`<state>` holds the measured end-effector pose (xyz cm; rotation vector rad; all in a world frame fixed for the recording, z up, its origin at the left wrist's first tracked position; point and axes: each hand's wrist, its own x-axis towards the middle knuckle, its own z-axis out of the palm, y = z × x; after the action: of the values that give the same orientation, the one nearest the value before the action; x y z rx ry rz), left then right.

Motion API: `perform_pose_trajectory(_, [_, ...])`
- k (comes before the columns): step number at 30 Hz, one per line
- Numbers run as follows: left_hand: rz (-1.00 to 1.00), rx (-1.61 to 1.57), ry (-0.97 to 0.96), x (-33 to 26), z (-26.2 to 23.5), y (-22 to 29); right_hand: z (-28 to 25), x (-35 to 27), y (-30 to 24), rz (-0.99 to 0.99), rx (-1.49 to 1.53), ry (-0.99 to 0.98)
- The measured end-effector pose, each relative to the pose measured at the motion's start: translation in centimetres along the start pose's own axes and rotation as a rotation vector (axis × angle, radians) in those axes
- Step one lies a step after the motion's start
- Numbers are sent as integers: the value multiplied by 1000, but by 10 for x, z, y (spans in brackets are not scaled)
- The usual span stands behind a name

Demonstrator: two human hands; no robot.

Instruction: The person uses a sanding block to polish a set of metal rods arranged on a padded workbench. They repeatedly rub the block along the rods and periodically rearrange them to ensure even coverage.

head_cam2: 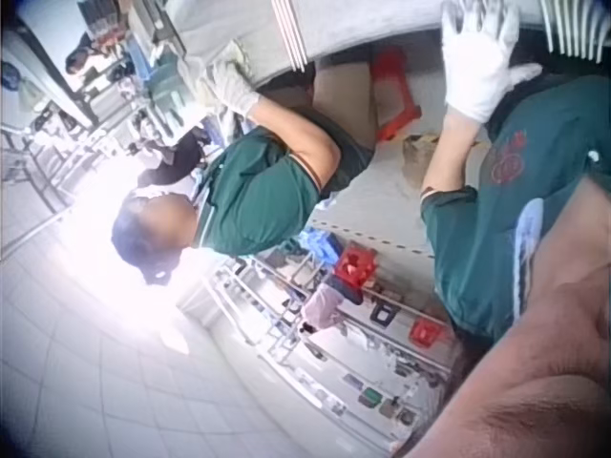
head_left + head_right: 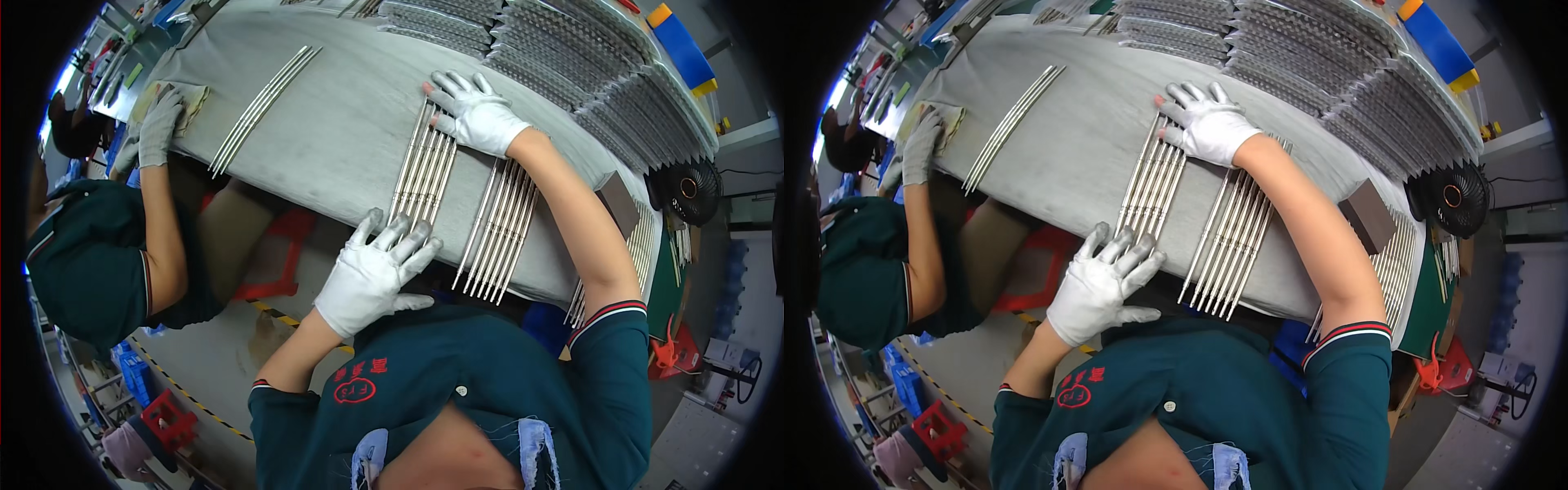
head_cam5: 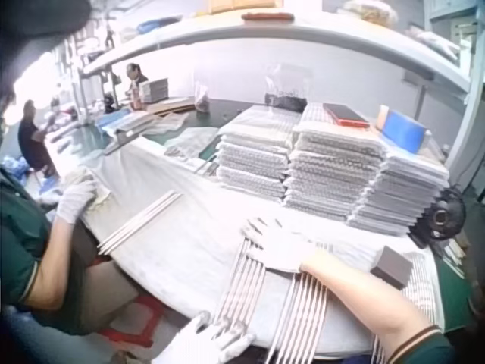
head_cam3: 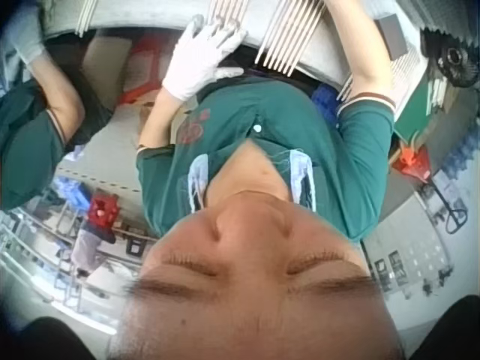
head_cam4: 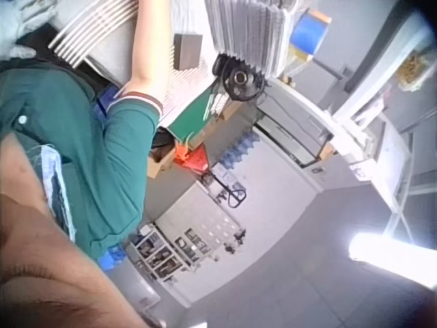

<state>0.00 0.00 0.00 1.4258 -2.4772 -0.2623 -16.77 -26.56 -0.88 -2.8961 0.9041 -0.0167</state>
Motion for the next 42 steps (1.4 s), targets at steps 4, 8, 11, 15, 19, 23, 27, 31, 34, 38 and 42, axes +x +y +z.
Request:
perform_pose_trajectory(4, [62,-22,20,2,-6,6,7,-6,15,4,42,174])
perform_pose_trajectory(8, [-19,48,9,0,-13,-2,7,-5,13,-8,114,216])
perform_pose_trajectory(11, [-88,93,4,3,-15,-8,2,-1,-5,-43,115,189])
perform_pose_trajectory(15, [-114,119,8,7,-12,-9,1,4,-24,-135,74,143])
perform_pose_trajectory(19, [-86,95,1,7,-8,-7,-4,-2,-32,-138,-26,0])
perform_pose_trajectory(23, [-32,30,-1,11,-3,4,-4,-21,-18,-132,-42,6])
perform_pose_trajectory(27, [46,-6,18,11,-4,4,-6,-48,14,-71,28,117])
perform_pose_trajectory(31, [-63,77,-9,14,-15,-6,-9,-77,46,32,25,167])
perform_pose_trajectory(34, [-51,105,-44,19,-13,-5,-12,-93,46,82,2,107])
perform_pose_trajectory(38, [0,102,-46,28,-11,4,-6,-94,44,44,-31,104])
perform_pose_trajectory(42, [95,47,-72,33,-4,15,-3,-81,34,32,-12,124])
